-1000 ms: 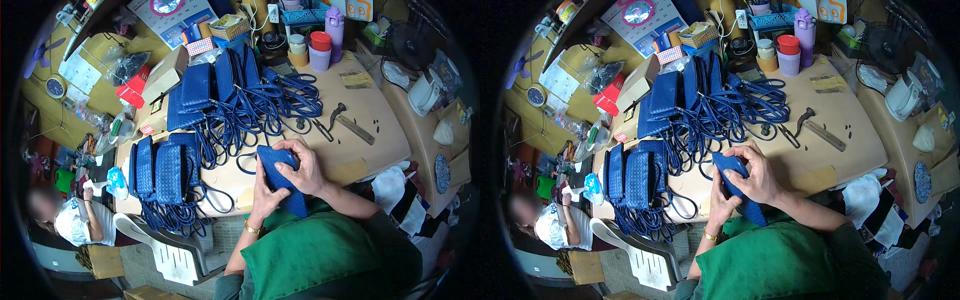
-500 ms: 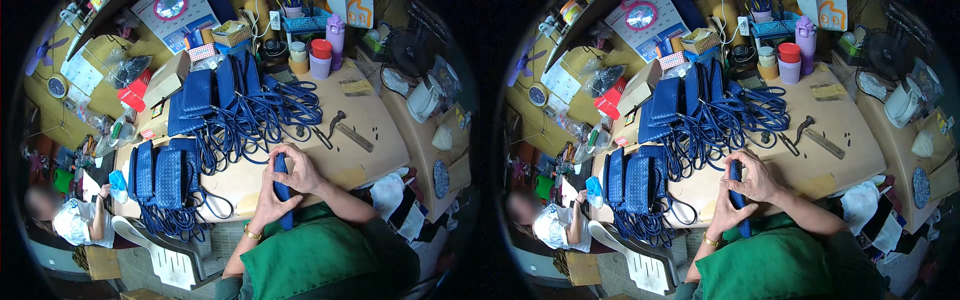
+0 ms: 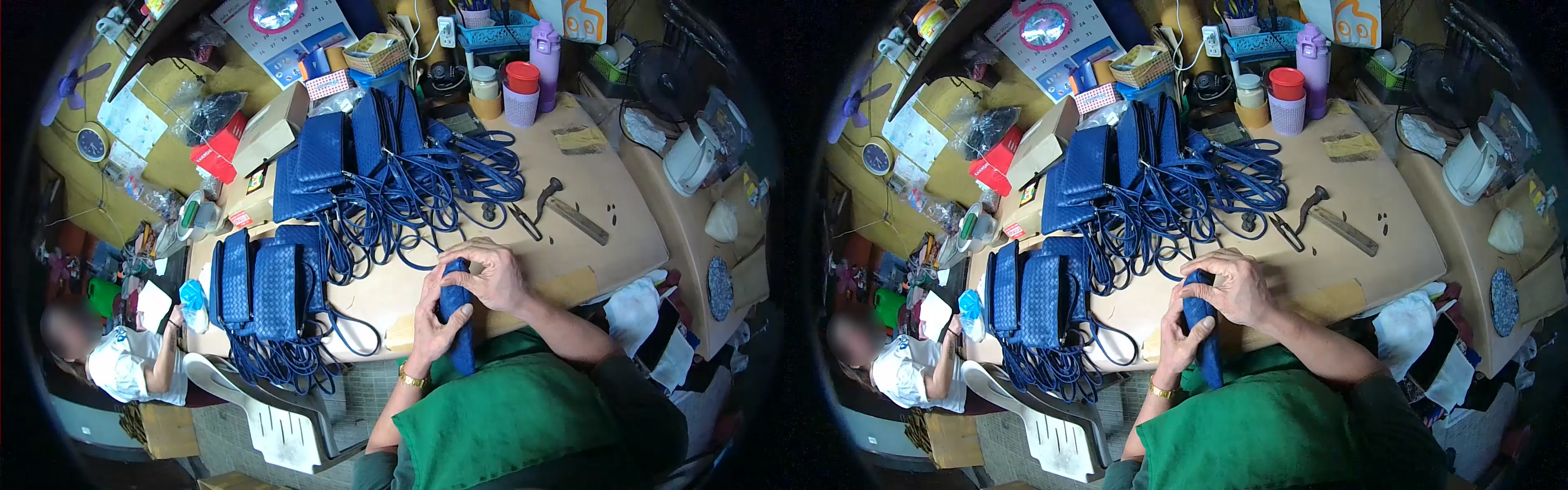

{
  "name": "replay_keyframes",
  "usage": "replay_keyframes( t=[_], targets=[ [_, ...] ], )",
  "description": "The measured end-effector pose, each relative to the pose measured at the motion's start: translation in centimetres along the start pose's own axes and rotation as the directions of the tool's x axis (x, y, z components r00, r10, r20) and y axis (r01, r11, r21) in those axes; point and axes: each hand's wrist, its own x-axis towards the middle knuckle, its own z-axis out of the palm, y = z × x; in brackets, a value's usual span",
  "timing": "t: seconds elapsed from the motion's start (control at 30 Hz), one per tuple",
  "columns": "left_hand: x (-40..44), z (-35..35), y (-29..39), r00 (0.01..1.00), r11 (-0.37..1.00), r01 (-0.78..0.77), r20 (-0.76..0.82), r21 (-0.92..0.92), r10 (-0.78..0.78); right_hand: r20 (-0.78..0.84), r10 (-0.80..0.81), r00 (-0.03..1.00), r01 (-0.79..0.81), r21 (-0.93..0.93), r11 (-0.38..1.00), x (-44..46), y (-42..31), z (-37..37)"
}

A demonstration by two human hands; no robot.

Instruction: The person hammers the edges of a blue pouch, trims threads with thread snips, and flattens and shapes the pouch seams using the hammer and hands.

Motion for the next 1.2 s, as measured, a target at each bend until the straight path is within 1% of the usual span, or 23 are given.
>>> replay_keyframes(
  t=[0.07, 0.1, 0.23, 0.27, 0.3, 0.33, 0.37, 0.43, 0.5, 0.53, 0.57, 0.6, 0.63, 0.67, 0.77, 0.83, 0.87, 0.9, 0.97, 1.03, 1.1, 1.17, 1.2],
  targets=[
    [-0.2, -0.2, -0.6, 1.000, 0.997, 0.021, -0.014, -0.072, -0.022, 0.034, -0.132, 0.991, 0.134, -0.051, 0.990, 0.0, -0.1, -0.2],
    [-0.2, -0.2, -0.6, 0.999, 0.989, 0.040, -0.026, -0.144, -0.045, 0.034, -0.131, 0.991, 0.133, -0.050, 0.990, 0.0, -0.2, -0.2],
    [0.2, 0.1, 0.1, 0.993, 0.994, -0.005, -0.114, -0.107, -0.007, -0.013, -0.159, 0.987, 0.159, 0.041, 0.986, -0.6, -0.7, 0.1],
    [0.1, 0.1, -0.1, 0.988, 0.988, -0.009, -0.156, -0.153, -0.015, -0.124, -0.155, 0.980, 0.157, 0.009, 0.988, -0.8, -0.3, 0.4],
    [0.1, -0.1, -0.3, 0.982, 0.982, 0.066, -0.166, -0.176, -0.096, -0.234, -0.152, 0.960, 0.151, -0.024, 0.988, -1.0, -0.1, 0.4],
    [0.3, -0.1, -0.4, 0.988, 0.988, 0.019, -0.149, -0.151, -0.042, -0.094, -0.162, 0.982, 0.154, -0.088, 0.984, -1.0, 0.1, -0.3],
    [0.5, -0.1, -0.3, 0.992, 0.992, -0.027, -0.129, -0.127, 0.010, -0.095, -0.162, 0.982, 0.154, -0.090, 0.984, -1.0, -0.1, -0.1],
    [0.8, 0.1, 0.2, 0.991, 0.991, -0.053, -0.129, -0.123, 0.037, -0.007, -0.007, 1.000, 0.010, 0.393, 0.919, -0.9, -0.6, 0.6],
    [0.5, 0.1, -0.8, 0.989, 0.990, -0.081, -0.130, -0.117, 0.066, -0.025, -0.057, 0.998, 0.062, 0.336, 0.940, -0.8, -0.6, 0.6],
    [0.0, -0.1, -1.7, 0.991, 0.990, 0.066, -0.109, -0.123, -0.079, -0.038, -0.101, 0.994, 0.108, 0.244, 0.964, -0.8, -0.7, 0.7],
    [-0.2, 0.3, -2.6, 0.990, 0.998, 0.006, -0.137, -0.070, -0.015, -0.047, -0.147, 0.988, 0.153, 0.151, 0.977, -0.8, -0.8, 0.9],
    [0.0, 0.9, -2.2, 0.985, 0.999, -0.052, -0.164, -0.013, 0.049, -0.121, -0.095, 0.988, 0.118, 0.200, 0.973, -0.9, -1.1, 1.3],
    [0.2, 1.4, -1.8, 0.975, 0.993, -0.105, -0.191, 0.046, 0.112, -0.117, -0.098, 0.988, 0.120, 0.201, 0.972, -0.8, -1.1, 1.3],
    [-0.2, 1.7, -2.6, 0.968, 0.987, -0.114, -0.236, -0.112, 0.085, -0.123, -0.064, 0.990, 0.089, 0.212, 0.973, -0.7, -1.1, 1.3],
    [-0.1, 1.8, -2.0, 0.953, 0.947, -0.157, -0.294, -0.281, 0.071, -0.126, -0.004, 0.992, 0.035, 0.246, 0.969, -0.7, -0.7, 1.3],
    [0.1, 1.7, -1.2, 0.932, 0.969, -0.208, -0.328, -0.133, 0.155, -0.118, 0.048, 0.992, -0.012, 0.292, 0.956, -0.7, -0.3, 1.2],
    [0.0, 1.3, -0.7, 0.946, 0.986, -0.153, -0.299, -0.065, 0.128, -0.031, -0.014, 0.999, 0.021, 0.252, 0.968, -0.9, -0.1, 0.8],
    [0.1, 1.2, -0.2, 0.945, 0.986, -0.155, -0.300, -0.064, 0.129, -0.031, -0.016, 0.999, 0.023, 0.251, 0.968, -1.0, -0.5, 1.0],
    [0.2, 1.0, 0.5, 0.945, 0.981, -0.153, -0.309, -0.118, 0.110, 0.025, 0.093, 0.995, -0.088, 0.641, 0.763, -1.4, -1.4, 1.6],
    [0.2, 0.9, 0.7, 0.948, 0.987, -0.114, -0.309, -0.111, 0.075, 0.083, 0.031, 0.996, -0.078, 0.652, 0.754, -1.3, -0.2, 1.2],
    [0.4, 0.8, 1.1, 0.940, 0.987, -0.158, -0.310, -0.033, 0.140, 0.163, -0.061, 0.985, -0.070, 0.691, 0.720, -1.2, 0.4, 0.6],
    [0.5, 0.3, 0.4, 0.946, 0.986, -0.160, -0.292, -0.046, 0.140, 0.191, -0.054, 0.980, -0.096, 0.695, 0.713, -1.2, 0.3, 0.2],
    [0.6, 0.4, 1.1, 0.954, 0.985, -0.166, -0.259, -0.039, 0.150, 0.192, -0.049, 0.980, -0.081, 0.614, 0.785, -1.2, 0.0, -0.2]
  ],
)
